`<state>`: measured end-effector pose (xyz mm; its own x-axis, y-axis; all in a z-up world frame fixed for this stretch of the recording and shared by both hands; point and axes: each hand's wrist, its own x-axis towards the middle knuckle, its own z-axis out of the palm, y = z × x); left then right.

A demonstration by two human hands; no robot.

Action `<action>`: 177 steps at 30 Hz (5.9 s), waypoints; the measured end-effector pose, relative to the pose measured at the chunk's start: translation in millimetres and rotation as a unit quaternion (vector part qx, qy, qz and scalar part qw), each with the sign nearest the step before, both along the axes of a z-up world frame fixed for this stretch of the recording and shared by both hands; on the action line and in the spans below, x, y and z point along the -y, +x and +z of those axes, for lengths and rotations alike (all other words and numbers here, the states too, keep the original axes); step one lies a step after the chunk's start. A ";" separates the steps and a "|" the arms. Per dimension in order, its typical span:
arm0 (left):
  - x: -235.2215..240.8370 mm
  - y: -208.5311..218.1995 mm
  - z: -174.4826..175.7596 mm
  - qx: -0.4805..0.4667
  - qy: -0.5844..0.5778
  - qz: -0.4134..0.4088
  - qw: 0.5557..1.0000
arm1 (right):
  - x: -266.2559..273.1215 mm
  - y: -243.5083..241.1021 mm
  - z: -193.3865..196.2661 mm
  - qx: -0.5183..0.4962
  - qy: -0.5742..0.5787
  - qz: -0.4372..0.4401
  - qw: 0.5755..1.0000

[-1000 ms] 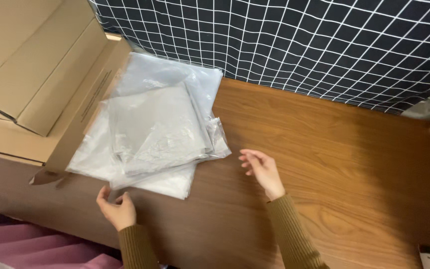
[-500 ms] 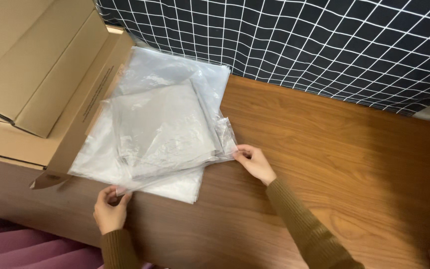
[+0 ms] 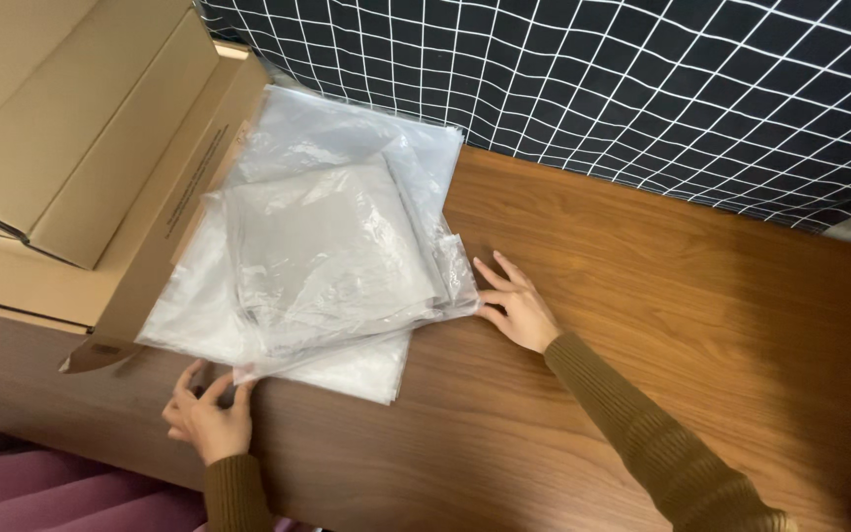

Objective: The person opens a cardboard box and removes a plastic-wrapped shirt. They place the box aside, unwrap the shirt, unfold it on a wooden table, and smooth it out. The person then picks up the shirt, places it on a green hanger, and hangs it on a clothing rack.

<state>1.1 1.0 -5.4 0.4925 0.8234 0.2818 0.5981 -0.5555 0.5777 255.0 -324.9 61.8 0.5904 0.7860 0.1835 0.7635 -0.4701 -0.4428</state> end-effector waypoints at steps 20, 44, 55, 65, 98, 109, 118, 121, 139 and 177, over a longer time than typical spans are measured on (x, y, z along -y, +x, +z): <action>22.7 25.9 52.1 0.194 -0.079 0.021 0.978 | -34.1 -16.3 69.9 -0.170 0.154 -0.125 0.965; 106.2 -57.6 28.1 0.236 -0.470 0.020 0.850 | 60.1 -102.4 18.5 -0.574 0.204 -0.258 0.750; 188.2 -61.0 31.9 0.401 -0.676 0.014 0.618 | 79.2 -129.9 -14.3 -0.595 0.367 -0.300 0.649; 259.7 14.0 70.7 0.289 -0.728 -0.086 0.615 | 84.4 -125.0 -28.5 -0.601 0.365 -0.299 0.645; 339.8 93.5 -6.3 0.225 -0.564 -0.055 0.792 | 69.1 -135.2 -51.0 -0.443 0.451 -0.348 0.692; 326.6 75.9 -3.4 0.267 -0.472 -0.018 0.840 | 68.0 -132.1 -51.7 -0.438 0.451 -0.347 0.696; 296.1 51.4 -22.9 0.313 -0.470 -0.021 0.825 | 66.2 -131.5 -50.5 -0.435 0.456 -0.349 0.693; 285.8 35.9 -9.9 0.319 -0.489 -0.016 0.811 | 66.1 -131.8 -48.7 -0.432 0.456 -0.351 0.694; 215.0 -32.4 -30.0 0.353 -0.506 0.057 0.785 | 64.0 -135.4 -41.0 -0.433 0.457 -0.348 0.694; 172.0 -61.6 35.4 0.133 -0.049 -0.059 0.988 | 35.4 -160.9 7.0 -0.537 0.377 -0.309 0.688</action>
<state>-60.5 -171.0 30.0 0.5062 0.7945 0.3356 0.3527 -0.5458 0.7601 94.2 -360.3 68.9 0.8823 0.2449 -0.4018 -0.4379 0.1146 -0.8917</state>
